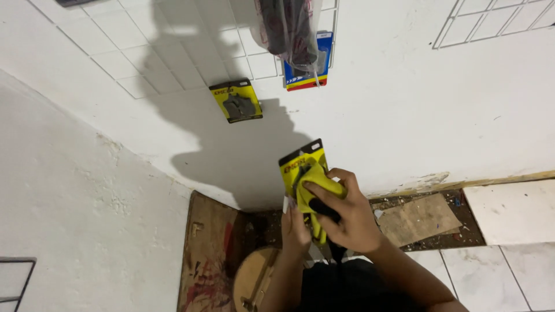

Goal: Wiping down packaged motorcycle parts with a cloth and hanging them on a wall grid.

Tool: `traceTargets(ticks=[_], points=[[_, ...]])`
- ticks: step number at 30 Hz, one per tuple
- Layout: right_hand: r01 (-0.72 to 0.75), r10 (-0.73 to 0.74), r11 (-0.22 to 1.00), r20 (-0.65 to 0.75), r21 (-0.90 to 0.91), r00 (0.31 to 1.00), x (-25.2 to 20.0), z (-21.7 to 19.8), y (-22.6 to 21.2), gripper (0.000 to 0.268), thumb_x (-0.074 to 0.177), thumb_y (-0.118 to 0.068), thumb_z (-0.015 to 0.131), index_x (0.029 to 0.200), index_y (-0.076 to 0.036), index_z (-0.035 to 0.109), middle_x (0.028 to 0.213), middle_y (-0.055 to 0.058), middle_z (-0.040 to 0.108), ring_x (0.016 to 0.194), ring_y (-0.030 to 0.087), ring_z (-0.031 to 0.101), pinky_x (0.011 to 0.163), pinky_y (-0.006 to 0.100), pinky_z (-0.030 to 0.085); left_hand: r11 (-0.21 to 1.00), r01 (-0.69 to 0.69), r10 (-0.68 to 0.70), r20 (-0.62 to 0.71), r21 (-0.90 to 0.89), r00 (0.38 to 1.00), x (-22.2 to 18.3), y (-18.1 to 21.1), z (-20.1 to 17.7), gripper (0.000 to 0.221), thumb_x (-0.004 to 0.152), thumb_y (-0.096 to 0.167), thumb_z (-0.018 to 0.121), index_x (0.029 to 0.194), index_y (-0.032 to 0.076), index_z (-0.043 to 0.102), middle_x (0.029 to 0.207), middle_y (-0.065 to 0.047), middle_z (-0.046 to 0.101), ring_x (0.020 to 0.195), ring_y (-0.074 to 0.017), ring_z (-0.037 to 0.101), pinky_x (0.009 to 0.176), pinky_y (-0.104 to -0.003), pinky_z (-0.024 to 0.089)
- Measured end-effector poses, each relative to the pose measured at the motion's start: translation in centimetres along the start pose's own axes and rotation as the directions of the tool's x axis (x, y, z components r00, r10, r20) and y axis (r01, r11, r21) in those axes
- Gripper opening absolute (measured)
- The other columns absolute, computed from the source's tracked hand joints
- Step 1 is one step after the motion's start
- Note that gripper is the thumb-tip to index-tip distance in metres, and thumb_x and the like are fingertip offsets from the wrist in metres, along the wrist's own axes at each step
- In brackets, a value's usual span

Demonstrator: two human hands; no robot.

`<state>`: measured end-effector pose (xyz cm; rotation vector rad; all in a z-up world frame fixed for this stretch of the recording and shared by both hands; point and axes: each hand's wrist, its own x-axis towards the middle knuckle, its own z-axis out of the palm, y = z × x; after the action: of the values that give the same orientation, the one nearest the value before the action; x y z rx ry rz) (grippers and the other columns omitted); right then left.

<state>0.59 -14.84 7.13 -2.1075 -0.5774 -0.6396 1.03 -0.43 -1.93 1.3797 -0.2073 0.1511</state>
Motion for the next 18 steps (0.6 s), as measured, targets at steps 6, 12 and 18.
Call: traceTargets(ticks=[6,12,18], points=[[0.089,-0.089,0.996,0.019,0.011,0.996,-0.6,0.6,0.0,0.036,0.08,-0.01,0.063,0.113,0.0,0.072,0.115,0.021,0.051,0.074,0.02,0.056,0.051,0.022,0.053,0.998,0.043,-0.047,-0.101,-0.044,0.994,0.1,-0.8,0.3,0.054,0.11,0.036,0.026,0.13,-0.002,0.058,0.111,-0.017,0.069,0.088,-0.0249,0.064,0.079,-0.038,0.051],[0.04,-0.044,0.993,-0.036,-0.112,0.998,0.0,-0.2,1.7,0.041,0.078,-0.009,0.071,0.119,-0.004,0.071,0.128,0.023,0.049,0.064,0.015,0.054,0.045,0.018,0.047,0.996,0.077,-0.075,0.027,-0.055,0.997,-0.6,-4.2,0.6,0.053,0.11,0.031,0.026,0.135,-0.005,0.056,0.118,-0.016,0.07,0.095,-0.0215,0.063,0.084,-0.034,0.051],[0.158,-0.159,0.986,-0.024,-0.047,0.987,-1.4,0.3,1.6,0.033,0.087,-0.028,0.064,0.111,-0.008,0.075,0.119,0.016,0.052,0.066,0.014,0.055,0.053,0.024,0.049,0.985,0.157,-0.164,-0.102,-0.069,0.981,-0.6,-2.0,-0.3,0.048,0.111,0.026,0.033,0.104,-0.009,0.065,0.081,-0.012,0.067,0.065,-0.0164,0.052,0.058,-0.034,0.043]])
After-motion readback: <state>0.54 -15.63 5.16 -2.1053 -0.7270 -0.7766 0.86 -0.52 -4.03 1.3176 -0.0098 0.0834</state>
